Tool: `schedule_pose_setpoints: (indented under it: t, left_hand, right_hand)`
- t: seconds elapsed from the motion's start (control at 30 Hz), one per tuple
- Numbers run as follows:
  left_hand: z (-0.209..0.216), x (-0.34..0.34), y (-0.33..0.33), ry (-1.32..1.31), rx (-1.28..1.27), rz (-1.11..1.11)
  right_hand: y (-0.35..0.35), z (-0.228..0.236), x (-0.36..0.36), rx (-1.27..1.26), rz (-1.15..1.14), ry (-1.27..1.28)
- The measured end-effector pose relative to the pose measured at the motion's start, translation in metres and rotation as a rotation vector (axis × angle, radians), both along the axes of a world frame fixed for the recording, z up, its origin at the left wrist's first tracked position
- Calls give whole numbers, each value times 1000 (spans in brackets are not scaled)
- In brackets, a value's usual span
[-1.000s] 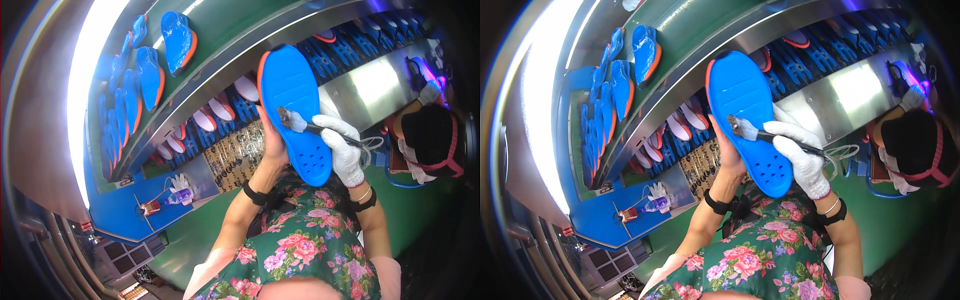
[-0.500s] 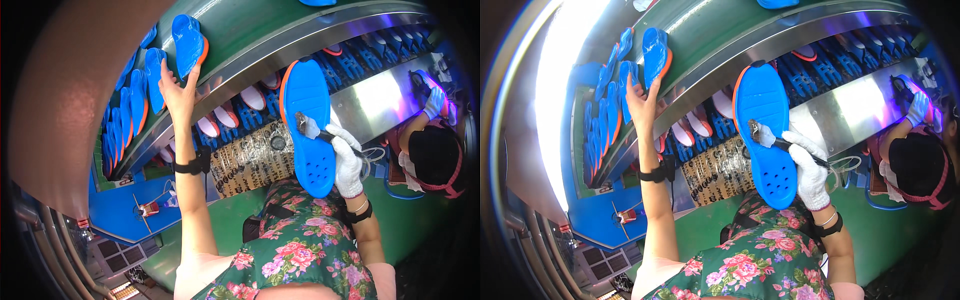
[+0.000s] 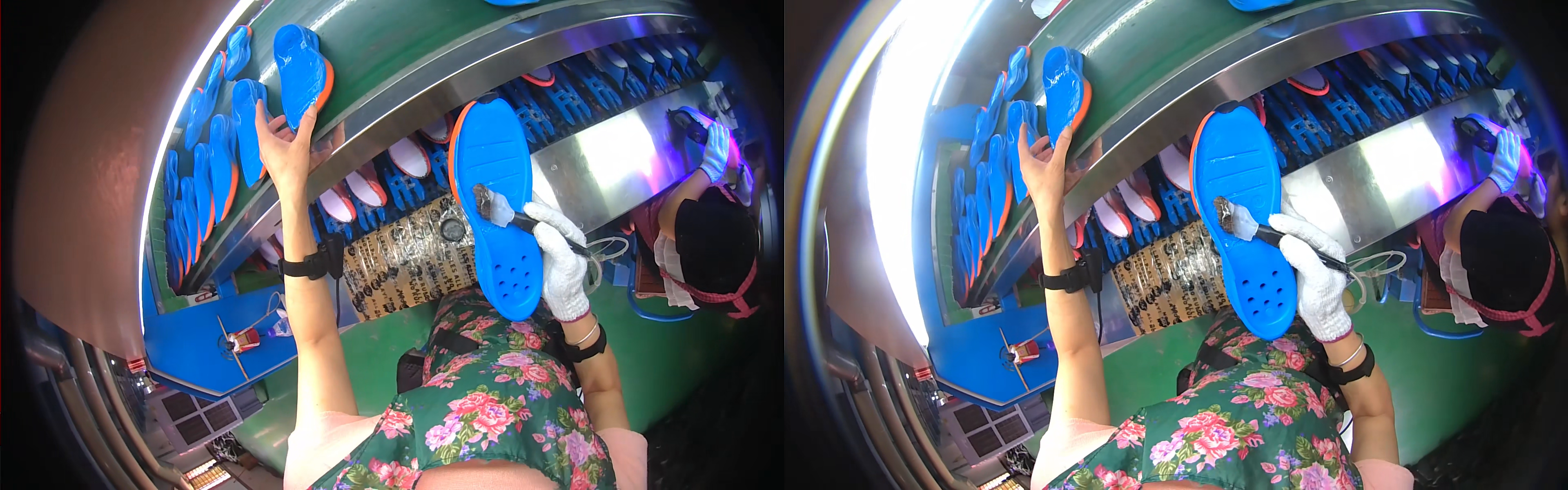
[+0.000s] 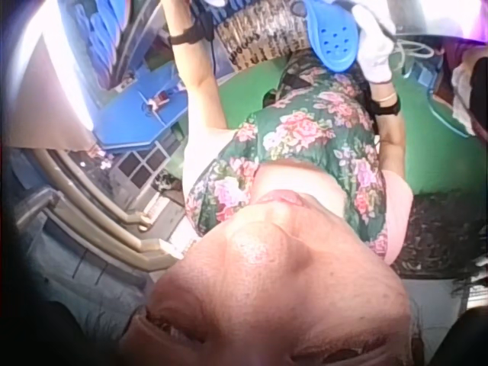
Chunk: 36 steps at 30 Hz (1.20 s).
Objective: Applying glue to the underside of blue shoe soles using a brush on a production line.
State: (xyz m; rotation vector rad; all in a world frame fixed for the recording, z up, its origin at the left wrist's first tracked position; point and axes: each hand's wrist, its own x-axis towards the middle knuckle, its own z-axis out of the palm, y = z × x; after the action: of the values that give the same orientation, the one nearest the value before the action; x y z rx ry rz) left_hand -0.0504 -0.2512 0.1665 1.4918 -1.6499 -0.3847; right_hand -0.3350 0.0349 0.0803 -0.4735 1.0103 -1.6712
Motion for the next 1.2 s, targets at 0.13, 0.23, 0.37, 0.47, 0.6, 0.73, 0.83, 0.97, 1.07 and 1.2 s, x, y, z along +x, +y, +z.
schedule_pose_setpoints:
  t: [0.13, 0.23, 0.37, 0.47, 0.6, 0.73, 0.83, 0.97, 1.07, 1.2]
  left_hand:
    - [0, 3, 3, 54, 7, -23]
    - [-7, 12, 3, 110, -36, -49]
    - [-8, 13, 14, 248, 19, -44]
    - [-6, 0, 40, 431, -28, 29]
    - [-21, -28, 107, 593, -149, -135]
    - [-85, -82, 191, 998, 461, -447]
    - [-84, -116, 217, 1256, 836, -542]
    - [-113, -113, 212, 2141, 1046, -1073]
    - [-86, -125, 220, 1466, 911, -541]
    - [-101, -123, 217, 1754, 898, -668]
  right_hand:
    - [0, 0, 1, -25, 5, 37]
    - [1, -3, 1, -27, 20, 56]
    - [4, -5, 3, -33, -5, 65]
    - [6, -4, 2, -19, -10, 65]
    - [8, 4, 2, -48, -35, 73]
    - [7, 8, 7, -68, 55, 51]
    - [2, 15, 10, -123, 56, 72]
    - [1, 25, 11, -159, 52, 461]
    - [0, 23, 15, -212, 9, 567]
    - [0, 33, 14, -328, -36, 840]
